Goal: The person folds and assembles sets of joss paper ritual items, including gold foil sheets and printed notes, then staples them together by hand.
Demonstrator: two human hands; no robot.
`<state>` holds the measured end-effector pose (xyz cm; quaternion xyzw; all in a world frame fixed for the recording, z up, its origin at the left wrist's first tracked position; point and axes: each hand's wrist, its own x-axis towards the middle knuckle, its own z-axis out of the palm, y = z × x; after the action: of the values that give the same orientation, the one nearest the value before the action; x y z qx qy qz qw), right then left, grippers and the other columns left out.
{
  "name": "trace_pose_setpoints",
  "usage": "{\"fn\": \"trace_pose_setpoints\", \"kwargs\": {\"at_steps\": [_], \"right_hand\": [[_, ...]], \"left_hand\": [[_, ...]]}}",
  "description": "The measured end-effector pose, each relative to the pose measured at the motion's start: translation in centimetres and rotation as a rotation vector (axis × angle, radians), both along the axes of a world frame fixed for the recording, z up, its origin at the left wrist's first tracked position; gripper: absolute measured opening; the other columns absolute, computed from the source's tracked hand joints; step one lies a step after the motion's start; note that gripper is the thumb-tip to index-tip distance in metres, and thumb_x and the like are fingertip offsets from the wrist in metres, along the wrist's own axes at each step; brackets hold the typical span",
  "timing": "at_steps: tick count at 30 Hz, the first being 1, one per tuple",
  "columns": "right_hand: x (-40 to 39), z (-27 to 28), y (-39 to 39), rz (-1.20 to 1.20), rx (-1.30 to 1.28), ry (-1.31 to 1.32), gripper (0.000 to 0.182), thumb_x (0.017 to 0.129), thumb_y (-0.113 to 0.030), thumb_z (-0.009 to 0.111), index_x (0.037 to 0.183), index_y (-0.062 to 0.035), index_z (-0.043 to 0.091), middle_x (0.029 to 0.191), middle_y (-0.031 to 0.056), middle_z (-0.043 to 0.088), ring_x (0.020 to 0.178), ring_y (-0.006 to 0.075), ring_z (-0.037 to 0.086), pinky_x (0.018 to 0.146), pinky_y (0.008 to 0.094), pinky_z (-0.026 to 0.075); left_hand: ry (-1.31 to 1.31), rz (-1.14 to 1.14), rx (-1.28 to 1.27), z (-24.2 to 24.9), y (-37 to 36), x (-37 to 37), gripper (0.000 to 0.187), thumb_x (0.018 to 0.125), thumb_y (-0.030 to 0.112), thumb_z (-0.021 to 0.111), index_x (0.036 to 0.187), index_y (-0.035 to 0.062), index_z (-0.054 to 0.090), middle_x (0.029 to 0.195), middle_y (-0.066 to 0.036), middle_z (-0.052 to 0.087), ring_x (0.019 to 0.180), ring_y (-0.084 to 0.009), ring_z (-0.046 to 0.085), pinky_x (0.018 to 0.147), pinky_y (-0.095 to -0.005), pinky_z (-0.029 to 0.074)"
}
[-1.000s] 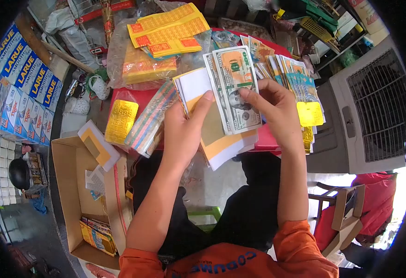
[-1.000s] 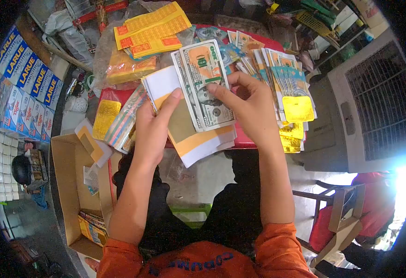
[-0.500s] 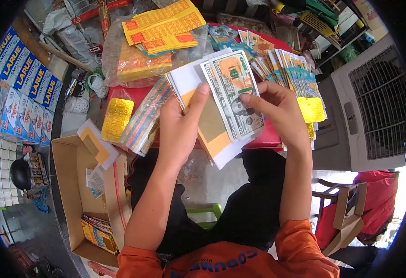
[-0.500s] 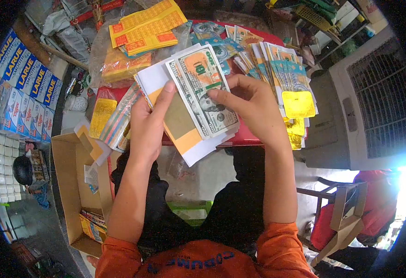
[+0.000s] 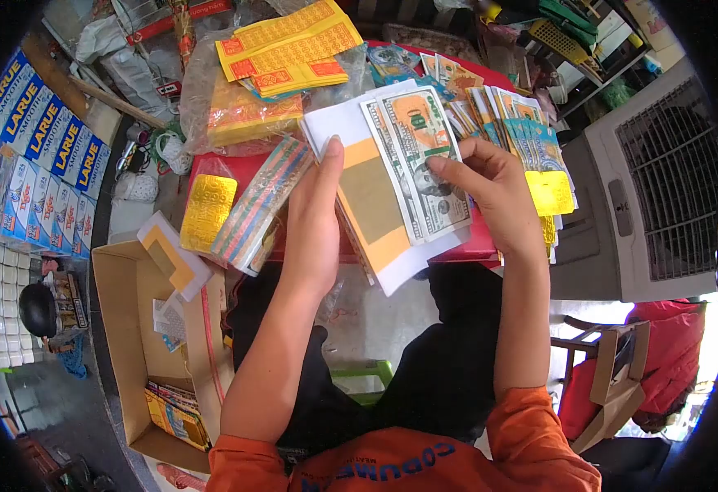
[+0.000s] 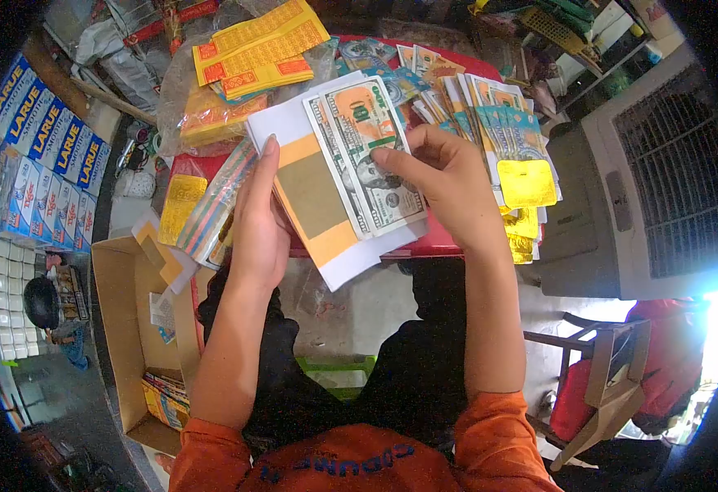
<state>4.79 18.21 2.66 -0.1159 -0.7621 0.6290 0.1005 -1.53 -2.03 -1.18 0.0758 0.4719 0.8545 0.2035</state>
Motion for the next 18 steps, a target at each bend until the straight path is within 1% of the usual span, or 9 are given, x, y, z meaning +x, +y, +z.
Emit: {"fn": "trace_pose_setpoints", "kwargs": {"at_steps": [1, 3, 6, 8, 10, 13, 16, 18], "right_hand": [[-0.04, -0.02, -0.01, -0.008, -0.013, 0.006, 0.017, 0.09, -0.017, 0.078, 0.089, -0.0025, 0.069, 0.079, 0.002, 0.07, 0.07, 0.0045, 0.061, 0.062, 0.0201, 0.044], [-0.12, -0.01, -0.07, -0.007, -0.004, 0.002, 0.017, 0.09, -0.017, 0.078, 0.089, -0.0024, 0.069, 0.079, 0.0016, 0.07, 0.07, 0.0042, 0.061, 0.062, 0.0202, 0.044], [-0.1, 0.03, -0.14, 0.01, 0.022, -0.006, 0.017, 0.09, -0.017, 0.078, 0.09, -0.0018, 0.07, 0.081, 0.001, 0.07, 0.072, 0.0041, 0.061, 0.064, 0.0205, 0.044], [-0.05, 0.1, -0.3, 0.027, 0.038, -0.011, 0.018, 0.09, -0.017, 0.078, 0.092, -0.0013, 0.071, 0.082, 0.0007, 0.071, 0.074, 0.0042, 0.061, 0.065, 0.0207, 0.045], [0.03, 0.41, -0.56, 0.11, 0.038, -0.041, 0.018, 0.09, -0.017, 0.079, 0.095, -0.0001, 0.072, 0.086, 0.0006, 0.071, 0.077, 0.0049, 0.063, 0.069, 0.0214, 0.048], [0.1, 0.62, -0.67, 0.122, 0.031, -0.054, 0.019, 0.09, -0.016, 0.079, 0.097, 0.0003, 0.073, 0.088, 0.0013, 0.072, 0.079, 0.0058, 0.064, 0.072, 0.022, 0.05], [0.11, 0.81, -0.79, 0.121, 0.021, -0.038, 0.018, 0.09, -0.016, 0.079, 0.095, 0.0002, 0.073, 0.087, 0.0016, 0.072, 0.079, 0.0059, 0.064, 0.074, 0.0223, 0.051], [0.12, 0.79, -0.74, 0.121, 0.036, -0.042, 0.018, 0.089, -0.016, 0.079, 0.094, 0.0, 0.073, 0.087, 0.0016, 0.072, 0.079, 0.006, 0.064, 0.073, 0.0223, 0.051]], "left_hand": [[0.0, 0.001, 0.0, 0.26, 0.05, 0.16, 0.055, 0.107, 0.044, 0.05, 0.14, -0.0008, 0.052, 0.132, -0.012, 0.063, 0.12, -0.0189, 0.063, 0.104, -0.0355, 0.048], [-0.084, -0.032, 0.106, 1.04, 0.21, 0.62, 0.056, 0.107, 0.044, 0.049, 0.143, -0.0001, 0.049, 0.134, -0.011, 0.062, 0.123, -0.0199, 0.062, 0.105, -0.0364, 0.048], [-0.148, -0.044, 0.15, 0.56, 0.22, 0.38, 0.056, 0.107, 0.044, 0.049, 0.143, 0.0005, 0.048, 0.136, -0.011, 0.061, 0.123, -0.0199, 0.062, 0.106, -0.0366, 0.048], [-0.139, -0.044, 0.123, 0.61, 0.15, 0.46, 0.056, 0.107, 0.043, 0.049, 0.143, 0.0007, 0.049, 0.136, -0.012, 0.061, 0.123, -0.0199, 0.062, 0.105, -0.0363, 0.048], [-0.131, -0.044, 0.095, 0.49, 0.12, 0.47, 0.055, 0.107, 0.043, 0.049, 0.143, 0.0009, 0.049, 0.136, -0.012, 0.062, 0.123, -0.0198, 0.062, 0.105, -0.036, 0.048], [-0.129, -0.05, 0.105, 0.24, 0.2, 0.32, 0.054, 0.108, 0.043, 0.049, 0.142, 0.0012, 0.05, 0.135, -0.011, 0.062, 0.122, -0.0199, 0.062, 0.105, -0.0352, 0.048], [-0.129, -0.07, 0.121, 0.54, 0.13, 0.38, 0.053, 0.107, 0.042, 0.051, 0.141, 0.0007, 0.051, 0.135, -0.012, 0.062, 0.123, -0.0196, 0.061, 0.105, -0.0344, 0.048], [-0.056, -0.061, 0.08, 0.87, 0.19, 0.57, 0.051, 0.106, 0.038, 0.054, 0.139, -0.0004, 0.053, 0.134, -0.012, 0.063, 0.12, -0.0183, 0.063, 0.102, -0.0337, 0.049]]}}
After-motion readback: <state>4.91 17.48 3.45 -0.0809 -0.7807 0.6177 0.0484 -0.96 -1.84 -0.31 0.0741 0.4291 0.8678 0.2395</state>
